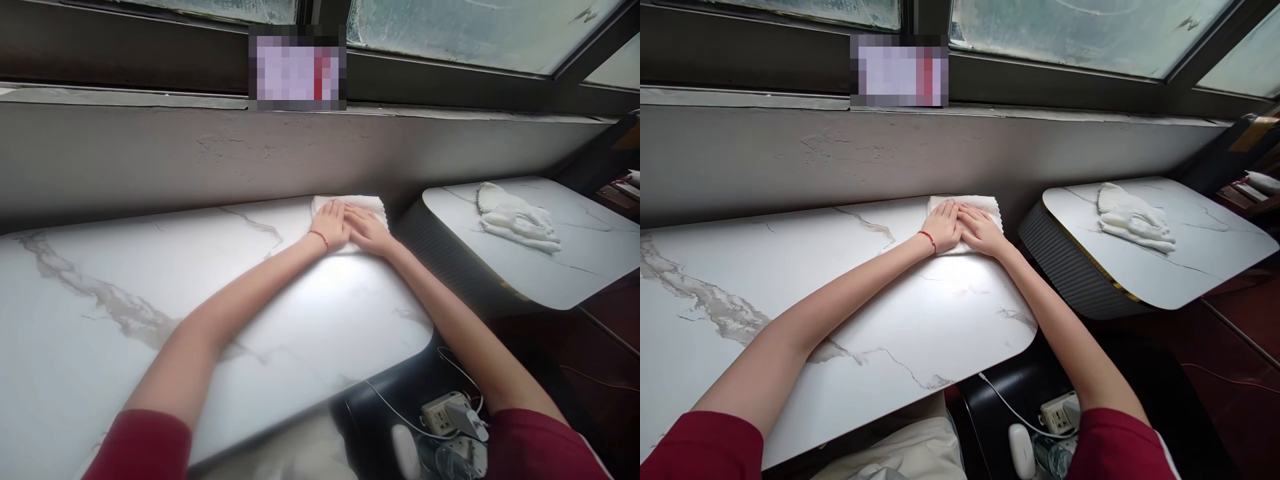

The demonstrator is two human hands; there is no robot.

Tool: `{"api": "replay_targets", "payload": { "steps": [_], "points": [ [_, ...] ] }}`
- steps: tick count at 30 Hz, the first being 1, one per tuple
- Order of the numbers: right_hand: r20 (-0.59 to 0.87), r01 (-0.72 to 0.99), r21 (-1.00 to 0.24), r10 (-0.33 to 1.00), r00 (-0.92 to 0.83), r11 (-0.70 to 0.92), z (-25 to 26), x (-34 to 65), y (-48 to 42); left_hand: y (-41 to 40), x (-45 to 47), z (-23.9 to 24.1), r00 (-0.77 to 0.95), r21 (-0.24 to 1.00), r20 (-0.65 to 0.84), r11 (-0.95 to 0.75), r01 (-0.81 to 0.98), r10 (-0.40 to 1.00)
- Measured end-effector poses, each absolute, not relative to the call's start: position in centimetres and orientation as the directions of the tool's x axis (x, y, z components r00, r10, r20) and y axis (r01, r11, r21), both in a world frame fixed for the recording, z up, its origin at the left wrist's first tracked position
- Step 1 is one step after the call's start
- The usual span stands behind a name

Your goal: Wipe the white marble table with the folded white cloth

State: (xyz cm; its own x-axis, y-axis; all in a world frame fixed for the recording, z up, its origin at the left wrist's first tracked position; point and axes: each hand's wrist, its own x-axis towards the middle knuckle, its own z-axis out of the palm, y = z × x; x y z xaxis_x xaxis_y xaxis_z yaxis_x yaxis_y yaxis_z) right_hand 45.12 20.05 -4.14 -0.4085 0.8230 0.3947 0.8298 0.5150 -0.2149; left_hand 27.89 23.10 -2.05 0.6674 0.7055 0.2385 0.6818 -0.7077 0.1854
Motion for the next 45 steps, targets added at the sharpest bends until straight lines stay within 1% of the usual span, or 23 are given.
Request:
{"api": "replay_targets", "payload": {
  "steps": [5,11,20,22,26,29,34,39,45],
  "points": [
    [0.449,0.797,-0.277,0.806,-0.386,0.536,-4.7,44.6,23.9,25.9,27.0,-2.0,0.632,0.189,0.253,-0.678,0.711,0.733],
    [0.486,0.761,-0.342,0.797,-0.359,0.551,-4.8,44.5,25.1,26.6,26.8,-2.1,0.627,0.21,0.261,-0.677,0.705,0.734],
    [0.482,0.778,-0.419,0.841,-0.247,0.468,-4.9,43.9,26.0,27.5,26.9,-2.3,0.606,0.242,0.26,-0.658,0.713,0.752],
    [0.479,0.8,-0.408,0.849,-0.223,0.44,-5.0,43.6,25.9,27.5,26.9,-2.3,0.604,0.244,0.246,-0.651,0.719,0.758],
    [0.49,0.864,-0.337,0.853,-0.178,0.374,-5.2,42.6,25.0,27.3,26.6,-2.2,0.612,0.241,0.212,-0.648,0.723,0.762],
    [0.472,0.892,-0.299,0.865,-0.17,0.339,-5.2,41.6,24.1,26.8,25.9,-2.0,0.62,0.238,0.184,-0.646,0.725,0.763],
    [0.438,0.909,-0.271,0.882,-0.176,0.316,-4.9,39.8,22.3,25.0,24.3,-1.6,0.623,0.221,0.161,-0.643,0.733,0.765],
    [0.423,0.902,-0.225,0.871,-0.249,0.367,-4.8,37.8,18.3,21.6,21.9,-1.7,0.655,0.183,0.157,-0.674,0.716,0.739],
    [0.433,0.874,-0.15,0.825,-0.363,0.463,-4.8,34.5,9.4,13.3,18.0,-2.5,0.685,0.105,0.218,-0.714,0.692,0.695]
  ]
}}
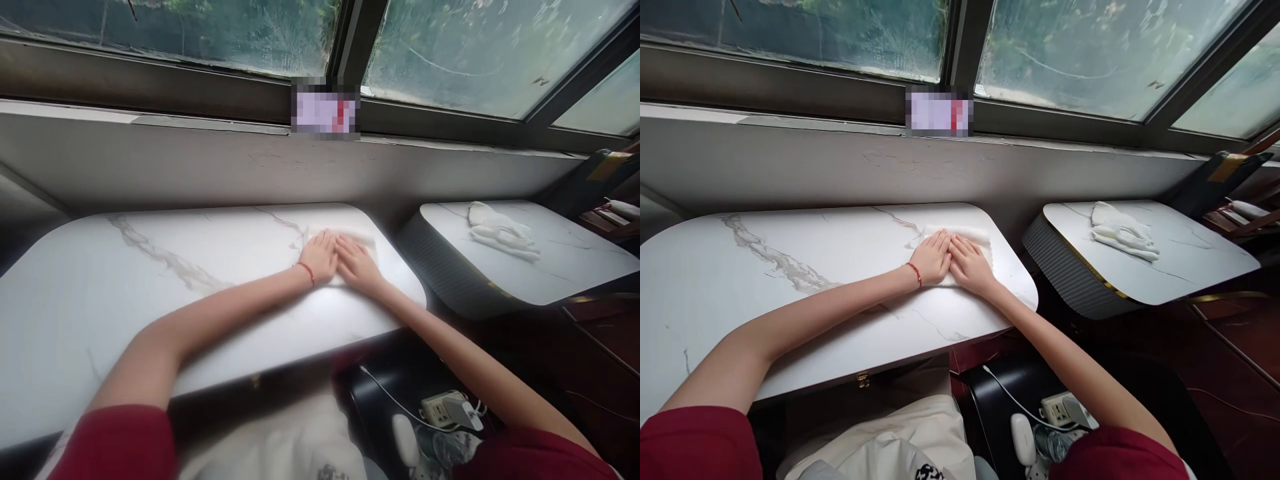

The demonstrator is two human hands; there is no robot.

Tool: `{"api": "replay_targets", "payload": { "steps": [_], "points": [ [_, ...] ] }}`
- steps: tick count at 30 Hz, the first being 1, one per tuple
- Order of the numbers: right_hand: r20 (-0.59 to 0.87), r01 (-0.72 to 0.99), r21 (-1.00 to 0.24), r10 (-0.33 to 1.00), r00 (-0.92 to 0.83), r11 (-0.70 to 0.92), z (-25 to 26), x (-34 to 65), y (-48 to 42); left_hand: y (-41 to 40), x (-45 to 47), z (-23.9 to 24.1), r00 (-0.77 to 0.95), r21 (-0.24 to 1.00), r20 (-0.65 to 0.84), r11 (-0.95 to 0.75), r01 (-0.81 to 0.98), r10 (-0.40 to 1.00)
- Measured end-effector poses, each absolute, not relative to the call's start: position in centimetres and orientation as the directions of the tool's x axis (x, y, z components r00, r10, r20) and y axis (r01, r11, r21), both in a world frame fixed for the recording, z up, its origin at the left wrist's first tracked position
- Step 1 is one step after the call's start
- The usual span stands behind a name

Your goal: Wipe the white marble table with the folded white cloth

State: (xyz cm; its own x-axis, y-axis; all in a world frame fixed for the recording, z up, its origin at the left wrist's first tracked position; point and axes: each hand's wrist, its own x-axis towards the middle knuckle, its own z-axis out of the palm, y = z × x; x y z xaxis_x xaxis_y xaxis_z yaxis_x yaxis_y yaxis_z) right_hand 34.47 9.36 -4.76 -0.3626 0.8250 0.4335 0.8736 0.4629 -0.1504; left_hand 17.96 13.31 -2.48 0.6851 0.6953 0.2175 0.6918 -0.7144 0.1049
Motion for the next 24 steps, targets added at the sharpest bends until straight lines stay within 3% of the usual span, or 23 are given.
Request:
{"api": "replay_targets", "payload": {
  "steps": [10,24],
  "points": [
    [0.448,0.833,-0.116,0.777,-0.442,0.541,-3.4,30.4,-1.3,3.0,14.3,-1.8,0.736,0.013,0.19,-0.751,0.66,0.65],
    [0.431,0.808,-0.178,0.782,-0.449,0.562,-4.1,30.3,8.3,11.4,13.5,-2.4,0.646,0.091,0.232,-0.678,0.73,0.727]
  ]
}}
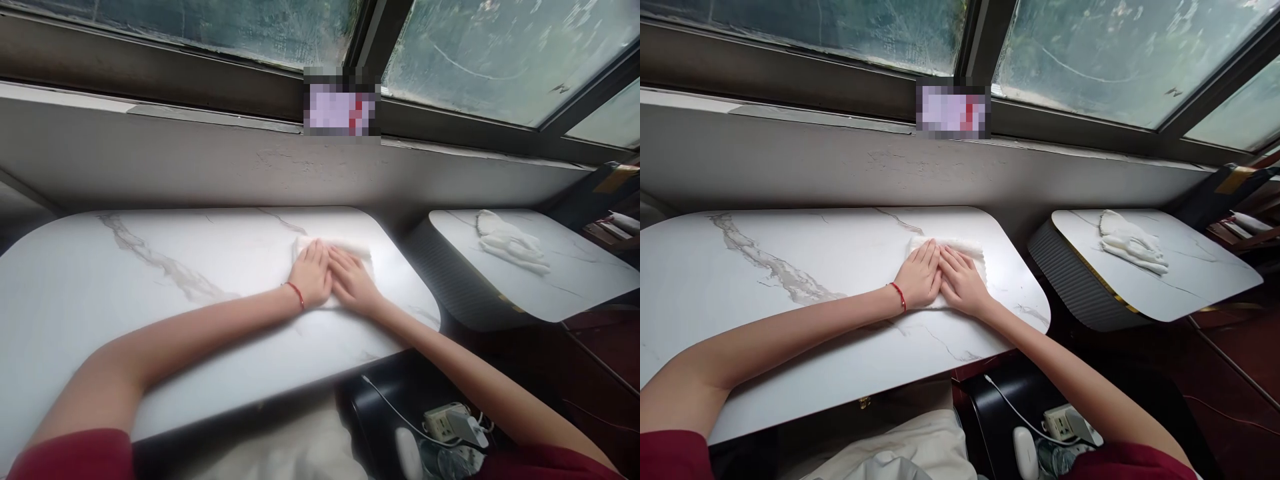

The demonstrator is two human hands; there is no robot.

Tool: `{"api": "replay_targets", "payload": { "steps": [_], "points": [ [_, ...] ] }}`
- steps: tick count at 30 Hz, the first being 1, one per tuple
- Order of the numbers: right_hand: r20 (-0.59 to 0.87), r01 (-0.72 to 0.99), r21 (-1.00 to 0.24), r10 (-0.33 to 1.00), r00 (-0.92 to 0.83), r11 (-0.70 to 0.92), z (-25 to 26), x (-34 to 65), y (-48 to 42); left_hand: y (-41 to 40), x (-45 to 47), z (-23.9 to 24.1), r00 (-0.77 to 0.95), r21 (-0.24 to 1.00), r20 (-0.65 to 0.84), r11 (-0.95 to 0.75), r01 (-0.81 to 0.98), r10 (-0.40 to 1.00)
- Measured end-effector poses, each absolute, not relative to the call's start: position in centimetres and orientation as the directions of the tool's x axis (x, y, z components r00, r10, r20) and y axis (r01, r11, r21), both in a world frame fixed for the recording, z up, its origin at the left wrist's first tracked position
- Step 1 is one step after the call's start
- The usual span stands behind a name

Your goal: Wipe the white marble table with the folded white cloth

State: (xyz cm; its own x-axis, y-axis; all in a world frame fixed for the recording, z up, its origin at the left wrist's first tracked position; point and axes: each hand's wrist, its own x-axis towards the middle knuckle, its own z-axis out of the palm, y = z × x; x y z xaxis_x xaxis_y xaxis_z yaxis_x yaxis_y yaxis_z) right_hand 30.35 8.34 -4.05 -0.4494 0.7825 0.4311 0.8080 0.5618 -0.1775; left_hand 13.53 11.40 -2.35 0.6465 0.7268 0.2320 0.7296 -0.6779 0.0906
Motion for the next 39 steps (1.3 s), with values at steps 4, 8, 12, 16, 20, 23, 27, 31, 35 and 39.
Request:
{"api": "replay_targets", "payload": {
  "steps": [4,8,12,16,20,23,27,31,35,39],
  "points": [
    [0.408,0.807,-0.165,0.785,-0.467,0.566,-4.3,30.4,13.5,15.8,13.5,-2.5,0.588,0.135,0.23,-0.624,0.77,0.775],
    [0.389,0.799,-0.165,0.782,-0.486,0.579,-4.3,30.4,17.8,19.1,13.5,-2.4,0.536,0.155,0.23,-0.574,0.804,0.813],
    [0.381,0.784,-0.17,0.774,-0.507,0.597,-4.1,30.2,21.0,21.3,13.3,-2.1,0.498,0.143,0.224,-0.534,0.834,0.838],
    [0.366,0.77,-0.176,0.767,-0.527,0.613,-3.9,29.9,23.3,23.1,13.0,-2.0,0.474,0.13,0.243,-0.512,0.849,0.847],
    [0.365,0.751,-0.2,0.759,-0.539,0.629,-3.8,29.9,25.0,24.5,12.9,-2.1,0.453,0.143,0.259,-0.498,0.855,0.853],
    [0.377,0.727,-0.227,0.747,-0.548,0.648,-3.8,30.1,25.6,24.9,12.9,-2.1,0.45,0.154,0.254,-0.495,0.855,0.856],
    [0.379,0.713,-0.247,0.743,-0.552,0.656,-3.7,30.3,25.7,24.9,12.9,-2.0,0.447,0.169,0.239,-0.49,0.855,0.862],
    [0.368,0.715,-0.252,0.748,-0.552,0.652,-3.6,30.3,25.6,24.8,12.9,-2.2,0.439,0.187,0.253,-0.488,0.852,0.862],
    [0.373,0.704,-0.256,0.74,-0.56,0.662,-3.6,30.3,25.6,25.0,12.8,-2.3,0.444,0.186,0.268,-0.498,0.847,0.855],
    [0.368,0.706,-0.261,0.744,-0.558,0.658,-3.5,30.3,25.7,25.0,12.8,-2.2,0.439,0.189,0.269,-0.494,0.848,0.857]
  ]
}}
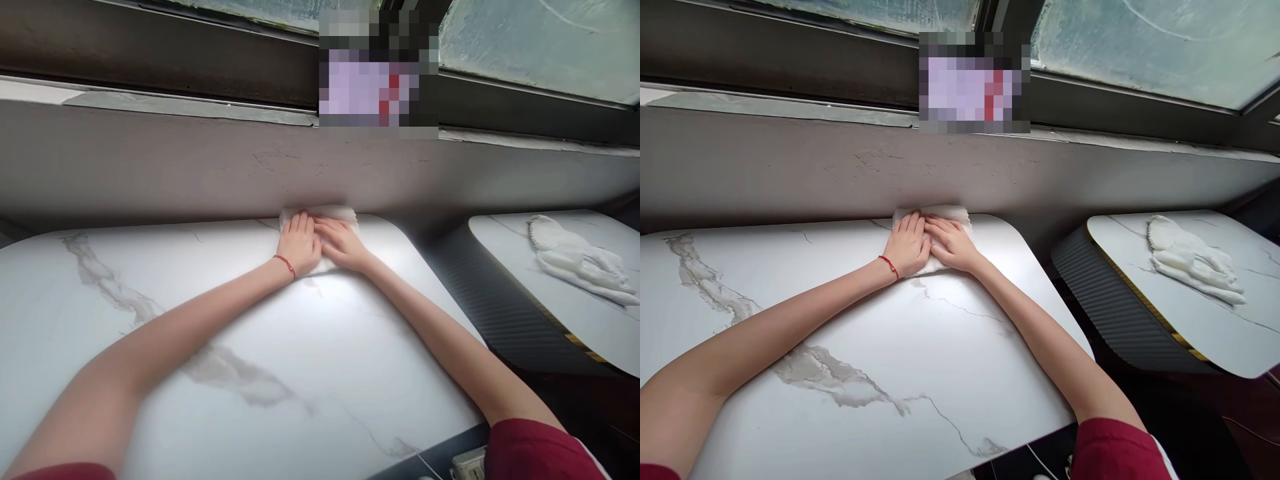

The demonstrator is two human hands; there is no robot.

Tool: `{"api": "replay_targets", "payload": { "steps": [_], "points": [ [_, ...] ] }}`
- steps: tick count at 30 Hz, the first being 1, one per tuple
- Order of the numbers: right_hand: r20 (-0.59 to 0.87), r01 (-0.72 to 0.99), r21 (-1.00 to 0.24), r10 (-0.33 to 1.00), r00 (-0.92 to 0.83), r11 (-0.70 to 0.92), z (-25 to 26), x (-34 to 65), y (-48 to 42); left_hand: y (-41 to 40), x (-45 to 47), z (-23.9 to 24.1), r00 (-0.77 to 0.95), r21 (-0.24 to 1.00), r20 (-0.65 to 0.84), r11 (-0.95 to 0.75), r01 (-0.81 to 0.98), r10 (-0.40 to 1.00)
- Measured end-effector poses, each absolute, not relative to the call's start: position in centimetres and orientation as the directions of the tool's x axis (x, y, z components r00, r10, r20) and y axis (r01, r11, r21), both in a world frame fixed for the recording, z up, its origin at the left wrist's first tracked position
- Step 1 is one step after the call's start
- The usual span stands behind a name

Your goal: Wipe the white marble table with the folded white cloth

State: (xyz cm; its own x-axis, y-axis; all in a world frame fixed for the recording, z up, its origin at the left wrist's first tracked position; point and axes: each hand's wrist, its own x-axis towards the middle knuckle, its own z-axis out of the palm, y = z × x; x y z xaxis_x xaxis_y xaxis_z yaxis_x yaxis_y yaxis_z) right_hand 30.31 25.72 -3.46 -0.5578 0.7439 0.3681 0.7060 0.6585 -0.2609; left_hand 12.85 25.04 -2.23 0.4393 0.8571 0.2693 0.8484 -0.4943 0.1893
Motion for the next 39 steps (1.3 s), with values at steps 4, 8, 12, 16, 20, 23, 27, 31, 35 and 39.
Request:
{"api": "replay_targets", "payload": {
  "steps": [4,8,12,16,20,23,27,31,35,39],
  "points": [
    [0.377,0.706,-0.268,0.745,-0.55,0.656,-3.4,30.2,25.9,25.0,12.9,-2.0,0.435,0.181,0.263,-0.487,0.854,0.861],
    [0.397,0.71,-0.274,0.749,-0.53,0.648,-3.5,30.1,26.1,25.2,12.9,-1.9,0.44,0.152,0.279,-0.492,0.857,0.854],
    [0.415,0.727,-0.26,0.753,-0.51,0.636,-3.7,29.8,26.0,25.1,12.6,-1.8,0.453,0.129,0.304,-0.507,0.852,0.838],
    [0.413,0.767,-0.225,0.772,-0.483,0.6,-3.6,29.2,25.5,24.7,12.6,-1.5,0.452,0.107,0.279,-0.495,0.862,0.848],
    [0.388,0.808,-0.203,0.803,-0.452,0.553,-3.2,28.4,24.3,23.9,12.4,-1.2,0.452,0.097,0.247,-0.486,0.868,0.857],
    [0.368,0.827,-0.182,0.817,-0.444,0.531,-3.2,27.8,22.5,22.4,11.9,-1.0,0.472,0.094,0.22,-0.501,0.861,0.853],
    [0.397,0.82,-0.147,0.792,-0.464,0.553,-3.8,27.0,17.6,18.2,10.6,-1.3,0.507,0.086,0.186,-0.528,0.845,0.842],
    [0.449,0.813,-0.142,0.769,-0.455,0.564,-4.2,25.6,9.9,11.8,8.8,-2.1,0.564,0.072,0.23,-0.592,0.803,0.793],
    [0.463,0.789,-0.143,0.745,-0.48,0.598,-3.8,23.8,2.7,5.2,6.5,-2.9,0.635,-0.016,0.327,-0.668,0.744,0.699],
    [0.453,0.756,-0.15,0.724,-0.52,0.637,-3.4,22.4,-0.5,1.9,4.8,-3.2,0.659,-0.093,0.376,-0.681,0.727,0.652]
  ]
}}
